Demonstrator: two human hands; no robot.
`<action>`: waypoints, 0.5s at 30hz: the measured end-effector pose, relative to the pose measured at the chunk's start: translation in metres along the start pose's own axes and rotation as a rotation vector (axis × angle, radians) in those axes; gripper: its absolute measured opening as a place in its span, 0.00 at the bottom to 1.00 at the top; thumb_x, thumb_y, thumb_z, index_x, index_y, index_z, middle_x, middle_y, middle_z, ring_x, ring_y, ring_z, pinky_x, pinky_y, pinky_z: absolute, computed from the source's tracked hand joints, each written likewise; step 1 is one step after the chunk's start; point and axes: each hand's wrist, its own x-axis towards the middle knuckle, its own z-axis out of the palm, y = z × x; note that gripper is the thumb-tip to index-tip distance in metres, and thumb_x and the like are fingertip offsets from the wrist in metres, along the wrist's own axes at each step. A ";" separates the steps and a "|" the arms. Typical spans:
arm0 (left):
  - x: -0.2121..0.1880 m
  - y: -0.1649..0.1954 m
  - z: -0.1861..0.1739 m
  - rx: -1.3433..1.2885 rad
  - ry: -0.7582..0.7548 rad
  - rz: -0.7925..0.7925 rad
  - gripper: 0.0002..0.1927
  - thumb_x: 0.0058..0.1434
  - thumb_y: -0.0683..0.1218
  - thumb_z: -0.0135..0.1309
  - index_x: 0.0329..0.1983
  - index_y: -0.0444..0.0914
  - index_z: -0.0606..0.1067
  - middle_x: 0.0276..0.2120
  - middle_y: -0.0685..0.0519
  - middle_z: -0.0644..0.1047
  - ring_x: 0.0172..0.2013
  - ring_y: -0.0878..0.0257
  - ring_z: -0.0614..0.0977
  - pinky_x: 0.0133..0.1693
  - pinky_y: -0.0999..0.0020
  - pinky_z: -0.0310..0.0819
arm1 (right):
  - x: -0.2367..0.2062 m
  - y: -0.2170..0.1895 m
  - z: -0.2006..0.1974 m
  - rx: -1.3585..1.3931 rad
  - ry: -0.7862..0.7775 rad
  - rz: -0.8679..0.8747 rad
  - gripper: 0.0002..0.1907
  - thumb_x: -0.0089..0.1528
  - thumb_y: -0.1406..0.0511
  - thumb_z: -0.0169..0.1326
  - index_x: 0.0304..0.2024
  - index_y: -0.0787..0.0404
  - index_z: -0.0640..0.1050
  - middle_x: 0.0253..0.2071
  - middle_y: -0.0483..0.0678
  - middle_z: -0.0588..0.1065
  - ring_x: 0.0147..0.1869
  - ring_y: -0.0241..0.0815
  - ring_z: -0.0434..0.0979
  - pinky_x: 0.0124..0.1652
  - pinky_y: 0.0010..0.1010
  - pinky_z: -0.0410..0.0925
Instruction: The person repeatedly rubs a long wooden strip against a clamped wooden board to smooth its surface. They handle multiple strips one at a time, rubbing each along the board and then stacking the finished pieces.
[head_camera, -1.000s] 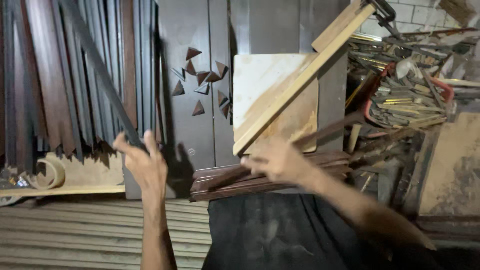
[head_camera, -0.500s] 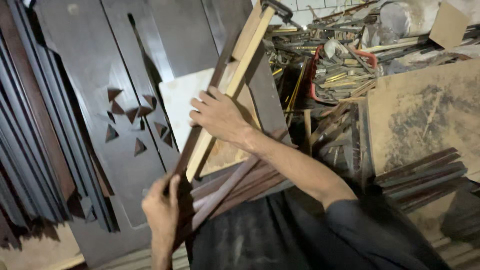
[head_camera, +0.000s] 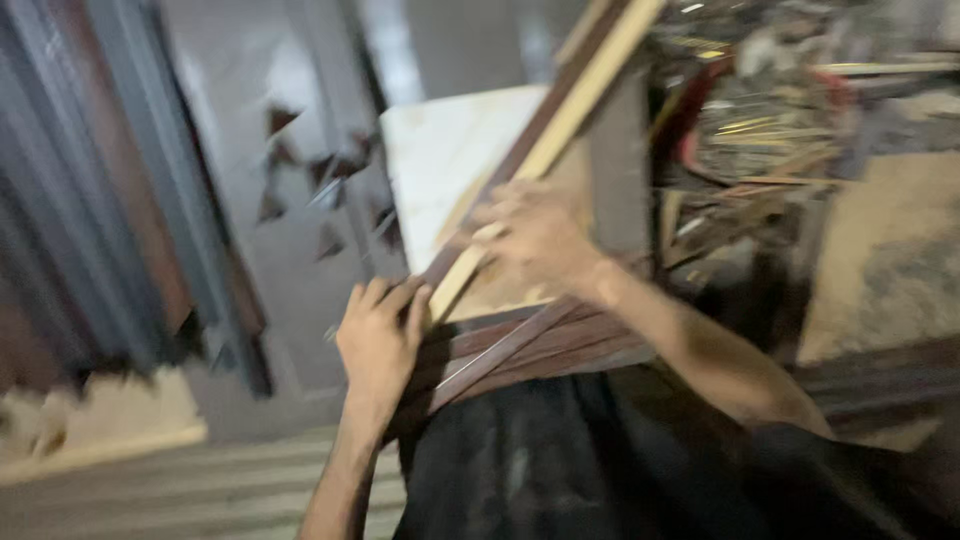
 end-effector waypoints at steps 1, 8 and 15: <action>0.001 -0.008 -0.006 0.064 -0.007 0.045 0.09 0.63 0.50 0.61 0.42 0.41 0.85 0.35 0.53 0.79 0.33 0.51 0.77 0.36 0.58 0.71 | 0.006 0.005 0.010 0.043 -0.021 -0.027 0.23 0.68 0.51 0.56 0.65 0.44 0.77 0.49 0.46 0.75 0.54 0.45 0.72 0.55 0.44 0.68; 0.034 -0.105 -0.058 0.801 0.397 -0.129 0.29 0.63 0.59 0.59 0.60 0.36 0.75 0.52 0.46 0.77 0.50 0.47 0.78 0.47 0.52 0.68 | 0.093 0.115 0.038 0.053 0.175 0.145 0.15 0.63 0.66 0.61 0.53 0.52 0.83 0.48 0.45 0.78 0.57 0.45 0.77 0.52 0.41 0.70; 0.018 -0.131 -0.029 0.744 0.165 -0.333 0.11 0.80 0.46 0.53 0.56 0.32 0.74 0.43 0.45 0.75 0.41 0.50 0.81 0.38 0.59 0.76 | 0.050 0.001 -0.016 -0.068 0.091 0.146 0.26 0.43 0.66 0.63 0.46 0.49 0.85 0.39 0.42 0.79 0.50 0.44 0.76 0.46 0.44 0.70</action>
